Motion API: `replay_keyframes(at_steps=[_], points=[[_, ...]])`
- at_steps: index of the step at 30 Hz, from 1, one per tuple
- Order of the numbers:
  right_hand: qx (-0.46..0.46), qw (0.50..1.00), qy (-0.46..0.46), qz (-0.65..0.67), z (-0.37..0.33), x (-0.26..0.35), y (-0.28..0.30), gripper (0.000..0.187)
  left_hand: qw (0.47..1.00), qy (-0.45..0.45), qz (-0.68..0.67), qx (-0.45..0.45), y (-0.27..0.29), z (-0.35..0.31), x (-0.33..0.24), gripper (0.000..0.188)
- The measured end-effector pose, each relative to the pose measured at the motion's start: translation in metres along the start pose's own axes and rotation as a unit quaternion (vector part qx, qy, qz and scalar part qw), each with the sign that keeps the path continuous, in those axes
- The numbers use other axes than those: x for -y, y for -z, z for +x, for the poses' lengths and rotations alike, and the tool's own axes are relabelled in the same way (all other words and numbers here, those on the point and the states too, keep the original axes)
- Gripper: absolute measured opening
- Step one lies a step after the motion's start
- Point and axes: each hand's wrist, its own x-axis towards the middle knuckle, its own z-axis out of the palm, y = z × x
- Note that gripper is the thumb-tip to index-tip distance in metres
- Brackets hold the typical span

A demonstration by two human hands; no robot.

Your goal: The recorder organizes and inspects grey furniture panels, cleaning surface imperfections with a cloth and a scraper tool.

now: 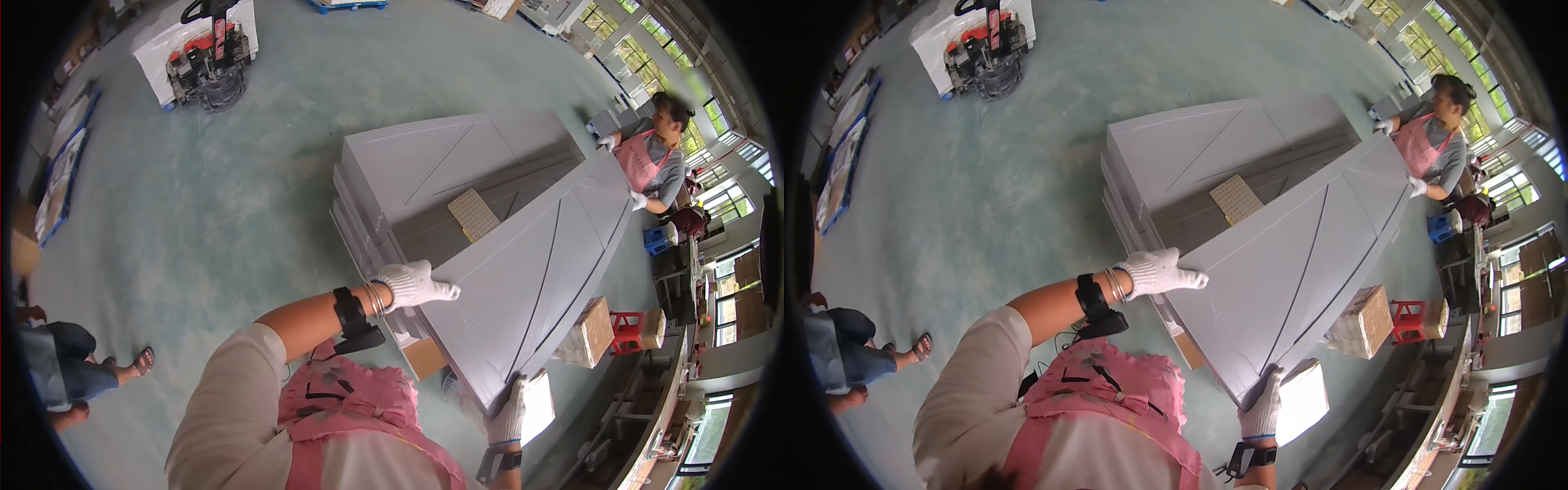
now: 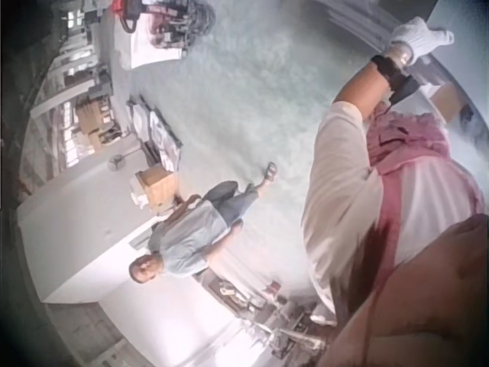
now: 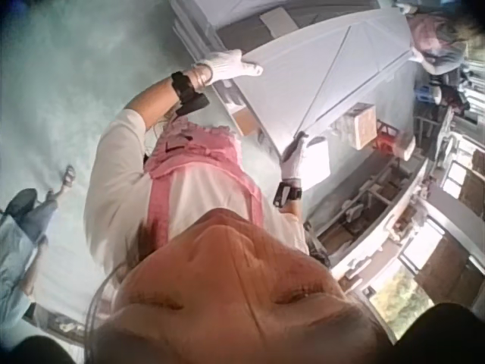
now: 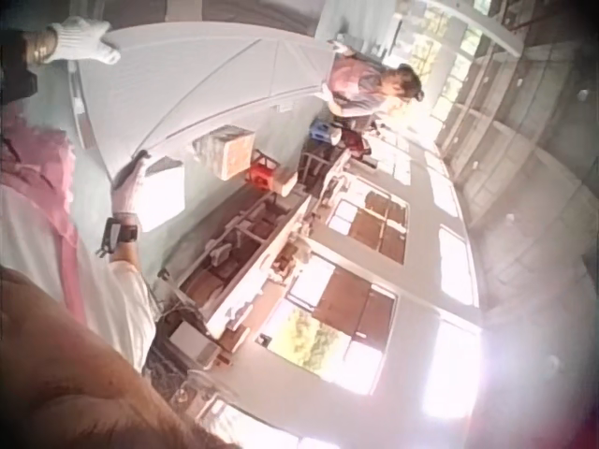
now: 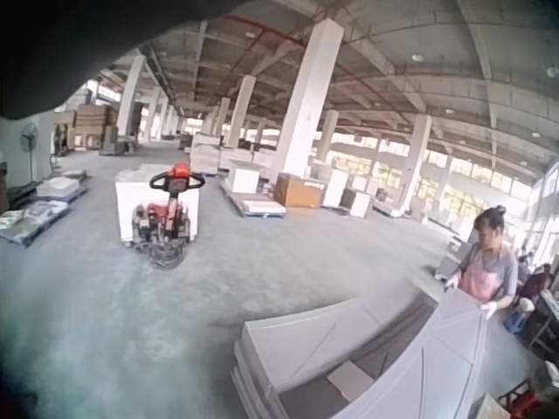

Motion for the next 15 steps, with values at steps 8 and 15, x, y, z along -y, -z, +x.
replay_keyframes(at_steps=[8, 15], points=[[0.238, 0.97, -0.041, 0.033, 0.044, 0.028, -0.165, 0.07, 0.996, 0.051, -0.052, -0.055, 0.163, 0.054, 0.049, 0.103], [0.365, 0.926, -0.062, 0.074, 0.133, 0.009, -0.297, 0.061, 0.989, 0.08, -0.059, -0.11, 0.274, 0.146, 0.102, 0.11]])
